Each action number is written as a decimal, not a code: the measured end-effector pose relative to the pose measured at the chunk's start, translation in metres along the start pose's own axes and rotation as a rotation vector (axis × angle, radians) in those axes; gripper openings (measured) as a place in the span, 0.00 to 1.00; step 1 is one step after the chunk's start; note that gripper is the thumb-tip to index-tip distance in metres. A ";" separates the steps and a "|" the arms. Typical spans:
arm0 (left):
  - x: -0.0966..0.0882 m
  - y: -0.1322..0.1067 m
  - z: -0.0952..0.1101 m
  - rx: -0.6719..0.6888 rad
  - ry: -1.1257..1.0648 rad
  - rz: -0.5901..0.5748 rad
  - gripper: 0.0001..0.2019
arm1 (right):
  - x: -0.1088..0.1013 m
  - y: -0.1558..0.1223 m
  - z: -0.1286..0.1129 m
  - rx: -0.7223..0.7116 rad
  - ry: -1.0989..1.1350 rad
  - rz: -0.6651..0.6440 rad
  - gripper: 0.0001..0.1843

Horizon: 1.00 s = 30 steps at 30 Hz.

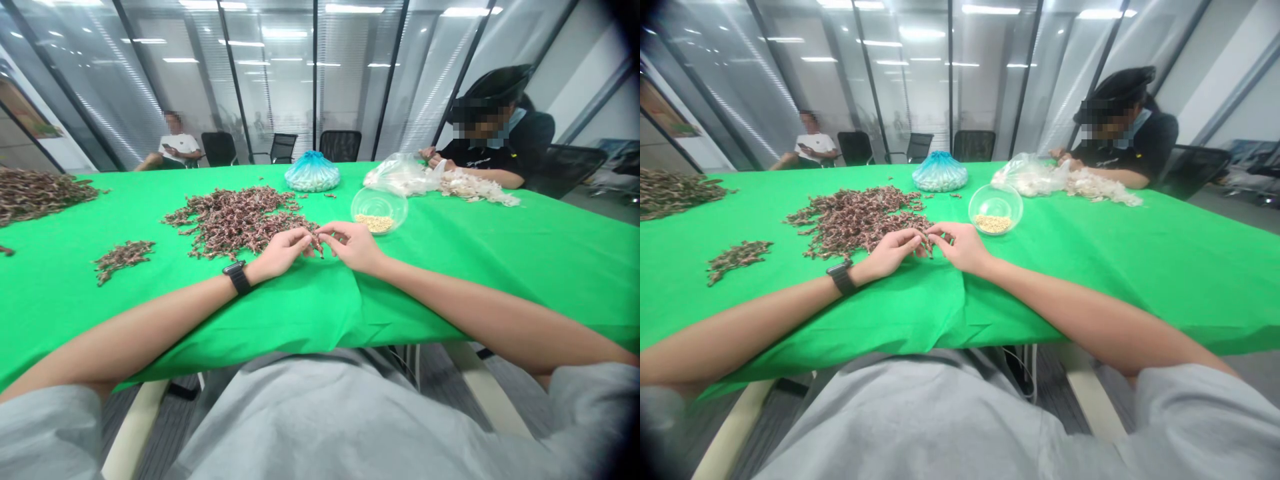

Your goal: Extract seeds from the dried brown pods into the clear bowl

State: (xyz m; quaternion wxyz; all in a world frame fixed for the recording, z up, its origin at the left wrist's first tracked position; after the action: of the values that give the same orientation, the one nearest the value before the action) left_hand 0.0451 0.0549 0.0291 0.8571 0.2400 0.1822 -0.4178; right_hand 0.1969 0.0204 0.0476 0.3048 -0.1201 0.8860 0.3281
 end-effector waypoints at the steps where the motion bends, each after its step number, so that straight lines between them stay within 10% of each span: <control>1: -0.003 -0.001 0.002 -0.002 0.024 0.043 0.20 | 0.000 0.000 0.000 0.000 -0.006 0.002 0.14; 30: -0.002 -0.011 0.022 0.023 0.543 0.112 0.10 | 0.006 -0.004 0.000 0.057 0.022 -0.024 0.16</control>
State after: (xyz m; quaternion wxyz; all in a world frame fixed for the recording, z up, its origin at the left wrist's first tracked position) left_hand 0.0373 0.0380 0.0448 0.7959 0.3626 0.3869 -0.2922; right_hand 0.1939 0.0169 0.0422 0.3022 -0.1256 0.8968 0.2979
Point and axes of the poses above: each hand's wrist, its own y-axis towards the middle knuckle, its own x-axis out of the palm, z = x × y, the point moved 7 cm from there along y, towards the middle knuckle, and after that the axes turned 13 degrees about -z, right-handed, at the moved point
